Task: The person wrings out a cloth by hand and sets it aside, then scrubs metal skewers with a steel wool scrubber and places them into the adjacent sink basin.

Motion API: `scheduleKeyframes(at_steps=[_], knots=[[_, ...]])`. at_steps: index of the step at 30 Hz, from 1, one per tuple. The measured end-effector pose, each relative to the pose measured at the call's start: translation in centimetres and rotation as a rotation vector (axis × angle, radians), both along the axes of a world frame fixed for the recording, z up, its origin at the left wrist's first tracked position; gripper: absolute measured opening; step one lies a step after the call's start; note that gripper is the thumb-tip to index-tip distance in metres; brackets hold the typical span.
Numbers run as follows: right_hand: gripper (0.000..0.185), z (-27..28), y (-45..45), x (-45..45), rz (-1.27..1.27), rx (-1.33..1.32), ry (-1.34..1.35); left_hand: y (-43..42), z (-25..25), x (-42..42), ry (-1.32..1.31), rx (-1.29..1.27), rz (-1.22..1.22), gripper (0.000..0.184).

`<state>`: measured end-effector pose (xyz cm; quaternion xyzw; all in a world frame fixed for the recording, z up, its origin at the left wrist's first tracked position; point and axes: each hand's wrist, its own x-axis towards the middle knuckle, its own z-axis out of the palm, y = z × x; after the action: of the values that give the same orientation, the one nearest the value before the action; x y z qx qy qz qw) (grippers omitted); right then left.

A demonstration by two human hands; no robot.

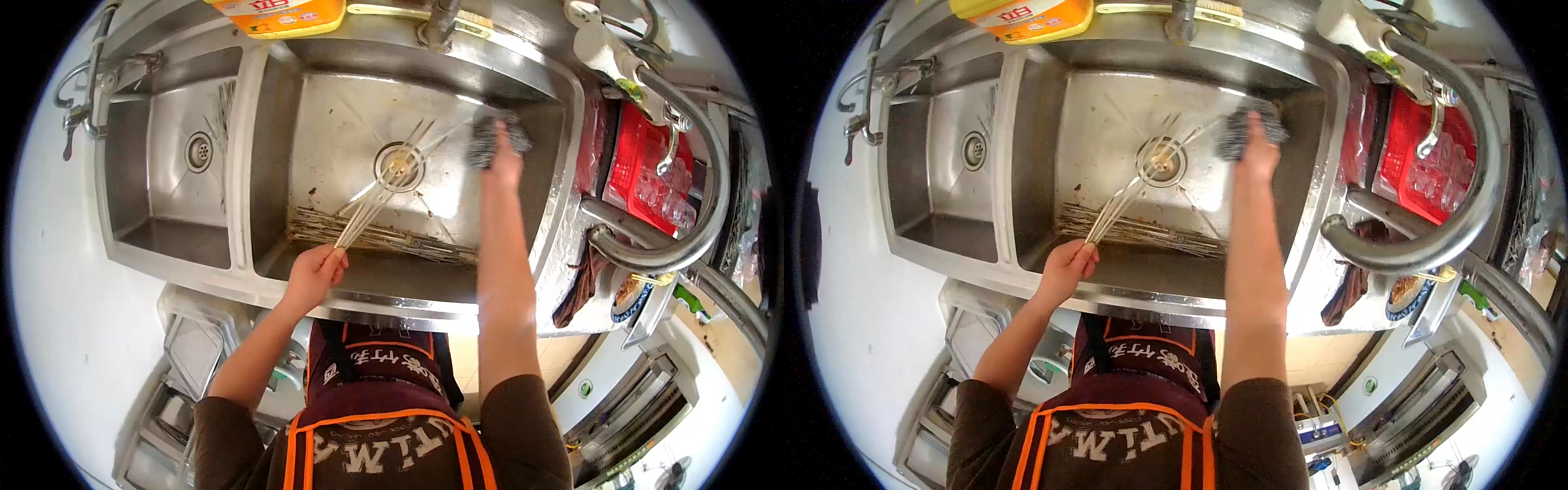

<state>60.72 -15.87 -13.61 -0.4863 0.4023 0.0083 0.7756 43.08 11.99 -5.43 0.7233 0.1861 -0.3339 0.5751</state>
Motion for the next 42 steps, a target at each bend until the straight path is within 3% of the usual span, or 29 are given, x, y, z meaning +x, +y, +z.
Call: scheduleKeyframes(at_steps=[1, 7, 10, 12, 14, 17, 22, 24, 25, 28, 30, 31, 32, 33, 35, 38, 40, 42], knots=[[0.029, 0.5, -0.7, 0.1, -0.030, -0.057, -0.044, 0.7, 0.1, -0.1, 0.046, -0.002, 0.027, 0.027], [0.037, 3.5, 8.4, -11.6, 0.416, 0.507, 0.278, -1.5, -0.7, 2.1, -0.045, -0.108, 0.030, 0.026], [0.033, 5.9, 10.3, -11.2, 0.613, 0.512, 0.250, -2.0, -0.9, 2.8, -0.069, -0.091, -0.018, 0.025], [0.031, 5.7, 10.6, -10.9, 0.557, 0.451, 0.236, -1.9, -0.2, 2.9, -0.033, -0.117, -0.035, 0.024], [0.031, 5.3, 9.7, -10.1, 0.514, 0.380, 0.197, -2.1, 0.6, 2.7, 0.078, -0.275, 0.149, 0.020], [0.033, 5.7, 9.2, -9.5, 0.478, 0.347, 0.158, -2.0, 0.2, 1.9, 0.008, -0.167, 0.101, 0.019], [0.034, 6.5, 8.7, -9.6, 0.508, 0.514, 0.224, -2.5, 0.1, 2.4, -0.088, -0.102, 0.119, 0.018], [0.034, 6.7, 10.3, -11.5, 0.757, 0.310, 0.204, -2.6, -0.4, 2.1, -0.139, -0.075, 0.121, 0.019], [0.037, 6.3, 11.2, -12.4, 0.651, 0.365, 0.184, -2.8, -1.2, 1.5, -0.186, -0.034, 0.154, 0.019], [0.041, 5.9, 11.1, -12.2, 0.649, 0.332, 0.210, -2.8, -1.4, 1.0, -0.217, -0.010, 0.173, 0.020], [0.043, 5.4, 10.3, -10.7, 0.770, 0.020, 0.135, -2.6, -0.7, 1.1, -0.189, -0.028, 0.161, 0.021], [0.040, 5.3, 9.7, -9.5, 0.705, 0.049, 0.124, -2.5, 0.1, 1.5, -0.159, -0.019, 0.149, 0.021], [0.042, 4.0, 8.7, -8.1, 0.639, -0.117, 0.282, -2.4, 0.5, 1.9, -0.135, -0.008, 0.139, 0.022], [0.048, 6.1, 8.1, -6.5, 0.522, -0.089, 0.186, -2.2, 0.5, 1.9, -0.135, -0.003, 0.143, 0.022], [0.049, 4.6, 7.2, -5.5, 0.542, 0.055, 0.095, -2.1, 0.5, 2.1, -0.155, -0.055, 0.137, 0.023], [0.045, 4.4, 7.8, -6.7, 0.510, -0.035, 0.304, -1.8, -0.4, 2.1, -0.106, -0.055, 0.137, 0.024], [0.041, 5.6, 10.4, -9.7, 0.641, 0.103, 0.199, -2.1, -0.7, 2.5, -0.092, -0.107, 0.177, 0.025], [0.037, 5.5, 11.6, -11.7, 0.576, 0.235, 0.194, -2.2, -1.0, 2.5, -0.080, -0.157, 0.221, 0.025]])
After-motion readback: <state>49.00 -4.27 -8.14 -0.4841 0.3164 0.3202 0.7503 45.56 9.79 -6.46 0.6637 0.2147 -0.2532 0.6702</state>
